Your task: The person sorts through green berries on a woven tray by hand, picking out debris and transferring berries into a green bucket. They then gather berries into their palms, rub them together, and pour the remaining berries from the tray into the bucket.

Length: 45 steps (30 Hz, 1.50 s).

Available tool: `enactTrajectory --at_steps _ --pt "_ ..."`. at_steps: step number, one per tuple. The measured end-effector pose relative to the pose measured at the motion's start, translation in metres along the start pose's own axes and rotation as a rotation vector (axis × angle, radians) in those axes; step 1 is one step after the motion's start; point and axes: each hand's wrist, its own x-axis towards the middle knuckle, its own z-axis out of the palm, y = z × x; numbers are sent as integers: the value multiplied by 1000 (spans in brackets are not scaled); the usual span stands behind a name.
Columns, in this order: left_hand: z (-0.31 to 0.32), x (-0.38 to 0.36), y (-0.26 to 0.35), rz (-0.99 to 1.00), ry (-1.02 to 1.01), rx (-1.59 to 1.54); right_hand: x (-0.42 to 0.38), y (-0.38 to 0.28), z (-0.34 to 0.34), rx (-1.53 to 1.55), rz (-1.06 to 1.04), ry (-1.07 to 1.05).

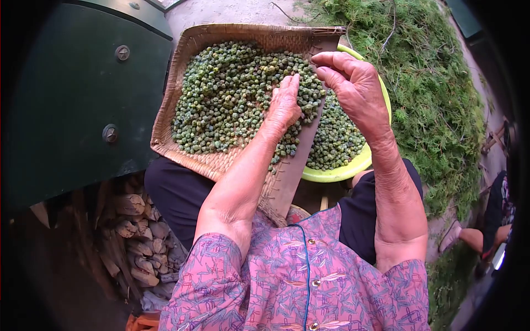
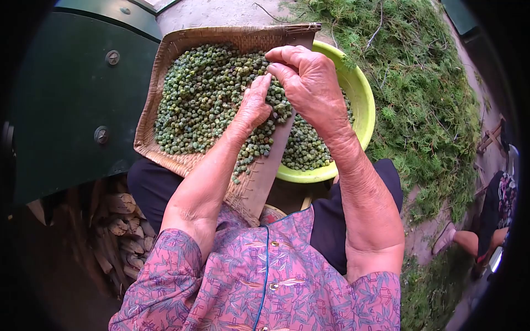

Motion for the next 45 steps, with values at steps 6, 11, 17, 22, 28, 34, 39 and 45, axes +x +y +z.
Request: enactTrajectory --at_steps 6,11,17,22,28,34,39,45 --pt "9 -46 19 201 -83 143 -1 0 -3 -30 -3 5" --pt "9 -91 6 281 -121 218 -3 0 -6 -35 -40 18" --pt "-29 -148 -14 238 -81 123 -4 1 -8 -24 -58 8" --pt "-54 -176 -27 -176 -199 233 -5 3 -10 -17 -56 13" --pt "-49 -178 -43 -95 -173 254 -2 8 -10 -19 -59 4" --pt "-43 -169 -38 -241 -229 237 -3 3 -13 25 3 -83" --pt "-29 -174 -58 -244 -77 -6 -4 6 -12 45 17 -77" --pt "-29 -168 -42 -188 -125 205 -3 2 -11 -9 3 -81"
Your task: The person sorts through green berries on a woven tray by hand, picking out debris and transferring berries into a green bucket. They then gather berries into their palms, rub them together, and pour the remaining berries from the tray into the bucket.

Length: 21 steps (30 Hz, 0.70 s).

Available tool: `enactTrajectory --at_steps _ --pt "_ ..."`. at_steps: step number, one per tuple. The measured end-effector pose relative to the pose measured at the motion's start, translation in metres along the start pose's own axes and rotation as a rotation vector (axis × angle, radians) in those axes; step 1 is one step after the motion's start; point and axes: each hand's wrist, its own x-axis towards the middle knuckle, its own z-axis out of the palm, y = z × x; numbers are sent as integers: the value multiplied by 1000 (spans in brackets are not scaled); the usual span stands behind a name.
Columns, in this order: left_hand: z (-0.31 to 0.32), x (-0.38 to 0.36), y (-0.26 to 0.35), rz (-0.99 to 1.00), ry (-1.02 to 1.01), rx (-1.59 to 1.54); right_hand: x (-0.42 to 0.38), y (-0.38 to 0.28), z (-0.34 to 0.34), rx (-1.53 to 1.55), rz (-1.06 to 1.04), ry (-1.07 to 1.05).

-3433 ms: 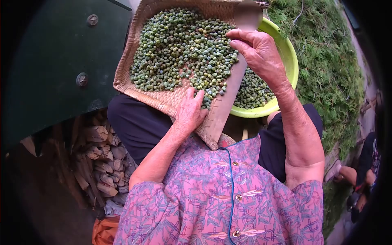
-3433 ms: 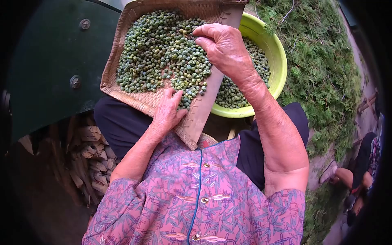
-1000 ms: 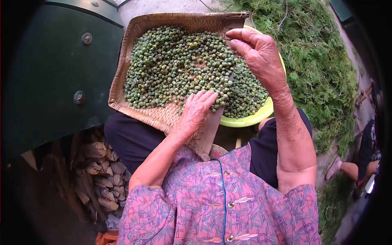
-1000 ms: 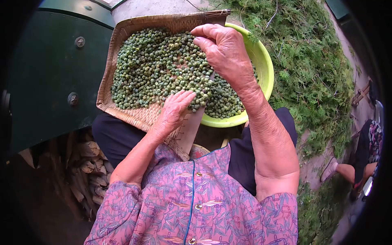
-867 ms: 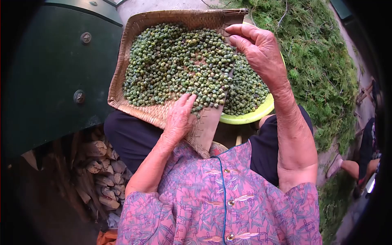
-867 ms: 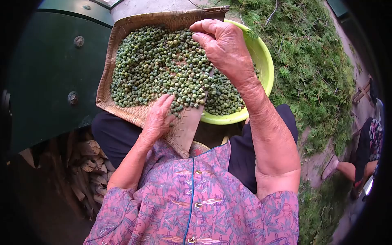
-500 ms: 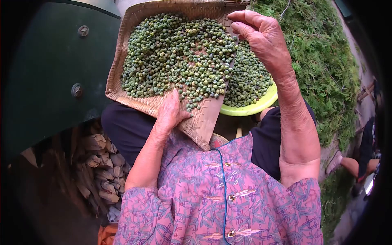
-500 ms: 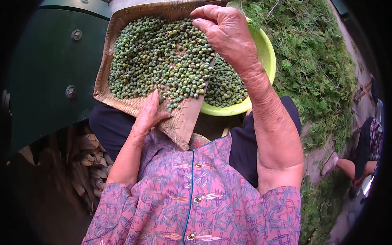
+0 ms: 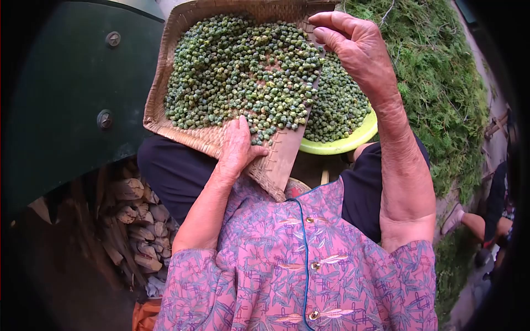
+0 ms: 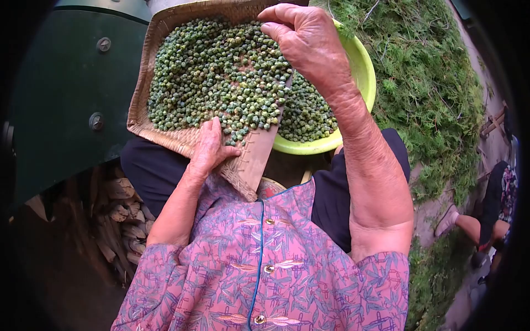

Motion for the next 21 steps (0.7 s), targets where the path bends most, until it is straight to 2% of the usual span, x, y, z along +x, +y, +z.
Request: enactTrajectory --at_steps 3,5,9,14,21 --pt "2 7 4 -54 -13 57 0 0 1 -59 -35 9" --pt "4 10 5 -69 -15 11 0 3 3 -66 -91 85" --pt "11 24 6 -83 61 -161 0 2 6 20 -58 92" --pt "3 42 24 -174 69 -332 -1 1 5 -11 -68 87" --pt "11 88 36 -81 65 -376 0 3 5 -24 -79 108"
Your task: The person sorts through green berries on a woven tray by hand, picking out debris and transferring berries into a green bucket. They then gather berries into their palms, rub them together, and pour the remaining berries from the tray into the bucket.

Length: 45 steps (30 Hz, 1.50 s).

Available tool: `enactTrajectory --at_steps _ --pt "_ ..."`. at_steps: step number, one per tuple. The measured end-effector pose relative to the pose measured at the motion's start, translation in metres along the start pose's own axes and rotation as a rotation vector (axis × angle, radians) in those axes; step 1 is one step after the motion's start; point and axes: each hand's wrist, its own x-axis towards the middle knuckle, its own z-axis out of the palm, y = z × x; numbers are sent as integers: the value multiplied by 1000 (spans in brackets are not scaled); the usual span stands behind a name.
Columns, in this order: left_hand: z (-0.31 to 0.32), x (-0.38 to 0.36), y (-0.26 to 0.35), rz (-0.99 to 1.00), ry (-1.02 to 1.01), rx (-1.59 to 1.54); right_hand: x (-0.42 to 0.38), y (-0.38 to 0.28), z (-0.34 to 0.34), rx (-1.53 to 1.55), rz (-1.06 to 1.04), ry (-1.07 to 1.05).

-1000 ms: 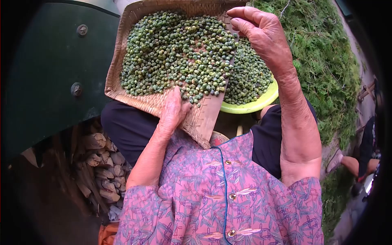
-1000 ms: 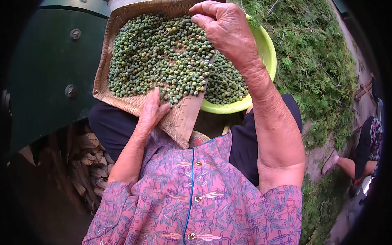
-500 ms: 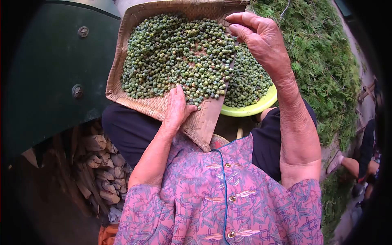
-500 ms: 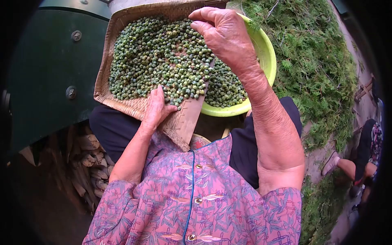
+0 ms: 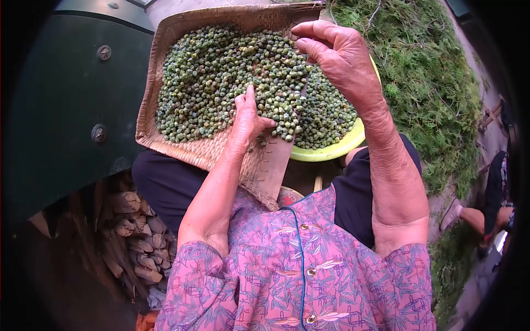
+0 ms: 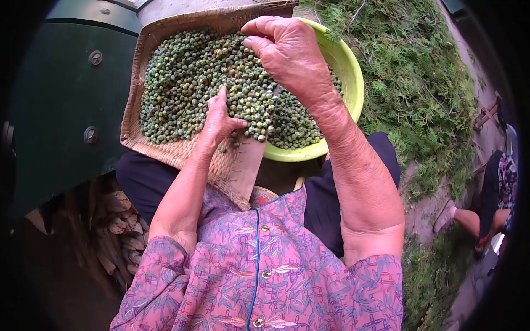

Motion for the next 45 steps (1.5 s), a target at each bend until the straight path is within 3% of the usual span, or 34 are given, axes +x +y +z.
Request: enactTrajectory --at_steps 10,14,20,23,27,28,30,32,34,36,37,40,42,45 --pt "14 46 45 99 -100 151 1 0 -4 -54 16 -60" --pt "26 40 58 181 -143 42 2 -2 -1 13 -9 -1" --pt "38 5 64 272 -207 103 0 -4 -2 -15 65 -55" --pt "31 -21 62 466 -169 66 -1 -3 -3 -37 41 -69" --pt "19 -54 39 536 -102 -4 -1 -2 -3 -8 8 -33" --pt "13 -62 33 532 -107 -2 -2 -2 -4 0 27 -36" --pt "-1 -75 20 326 -74 -115 -1 -3 -5 12 50 -41" --pt "-17 -84 0 251 22 20 -3 -2 -6 -44 30 -82" --pt "-36 -91 -17 132 -48 246 -2 -2 -7 44 94 -123" --pt "-44 -95 -29 189 -9 393 -1 -2 -7 58 132 -125" --pt "-45 -92 -30 92 -55 422 -4 -36 -9 25 180 -79" --pt "-40 -85 -21 -5 -153 392 -4 -29 -7 21 160 -42" --pt "-19 -84 -35 67 -59 394 -4 -32 -6 24 174 -49" --pt "-8 -80 -39 -76 121 -321 -4 -30 -7 11 159 -51"
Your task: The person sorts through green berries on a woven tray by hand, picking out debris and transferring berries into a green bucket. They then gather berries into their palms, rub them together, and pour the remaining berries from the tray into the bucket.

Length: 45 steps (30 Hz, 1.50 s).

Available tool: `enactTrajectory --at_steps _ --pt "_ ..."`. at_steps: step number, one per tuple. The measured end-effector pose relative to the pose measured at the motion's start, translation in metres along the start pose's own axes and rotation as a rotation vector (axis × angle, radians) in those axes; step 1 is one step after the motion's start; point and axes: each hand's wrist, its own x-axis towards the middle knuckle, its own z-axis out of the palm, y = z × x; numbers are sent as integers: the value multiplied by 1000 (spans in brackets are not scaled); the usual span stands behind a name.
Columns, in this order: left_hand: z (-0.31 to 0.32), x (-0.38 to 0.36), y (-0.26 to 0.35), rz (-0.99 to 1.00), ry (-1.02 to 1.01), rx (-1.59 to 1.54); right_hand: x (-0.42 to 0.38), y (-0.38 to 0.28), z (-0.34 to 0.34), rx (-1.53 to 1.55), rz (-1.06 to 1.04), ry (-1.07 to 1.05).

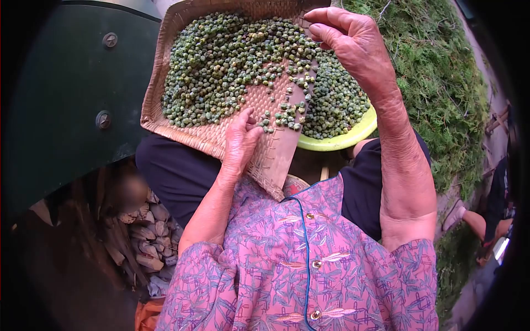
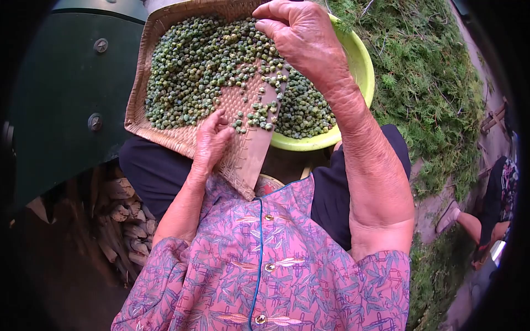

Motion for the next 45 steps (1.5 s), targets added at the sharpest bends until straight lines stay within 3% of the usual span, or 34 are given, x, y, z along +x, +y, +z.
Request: enactTrajectory --at_steps 1,4,7,11,12,15,20,27,28,31,35,37,39,40,42,45 --pt "-6 1 -1 111 70 119 -1 1 1 -15 -25 2" --pt "-32 6 -4 172 74 450 -1 2 1 -4 -10 3" --pt "-32 3 -6 0 -73 338 0 3 1 -16 -35 5" --pt "-2 3 9 27 -190 377 6 28 3 -28 -87 -63" --pt "8 5 2 211 -117 501 5 30 3 -8 -85 -64" --pt "22 17 7 46 -189 410 4 28 1 -8 -81 -63" --pt "45 24 34 226 -56 318 6 26 0 -80 -141 -39" --pt "82 42 41 183 -7 301 6 25 1 -79 -145 -32" --pt "83 51 46 81 -105 199 6 25 1 -71 -137 -31" --pt "86 62 62 101 -135 180 8 27 1 -74 -144 -25" --pt "82 73 59 267 -203 -5 9 26 2 -77 -140 -19" --pt "71 78 50 241 49 78 9 29 3 -5 -176 56" --pt "55 89 27 396 257 350 9 26 1 -25 -162 49" --pt "50 89 30 396 256 350 8 26 1 -26 -173 52" --pt "42 88 39 183 248 595 8 25 1 -26 -184 54" --pt "45 105 31 181 188 494 9 26 2 -51 -232 73"
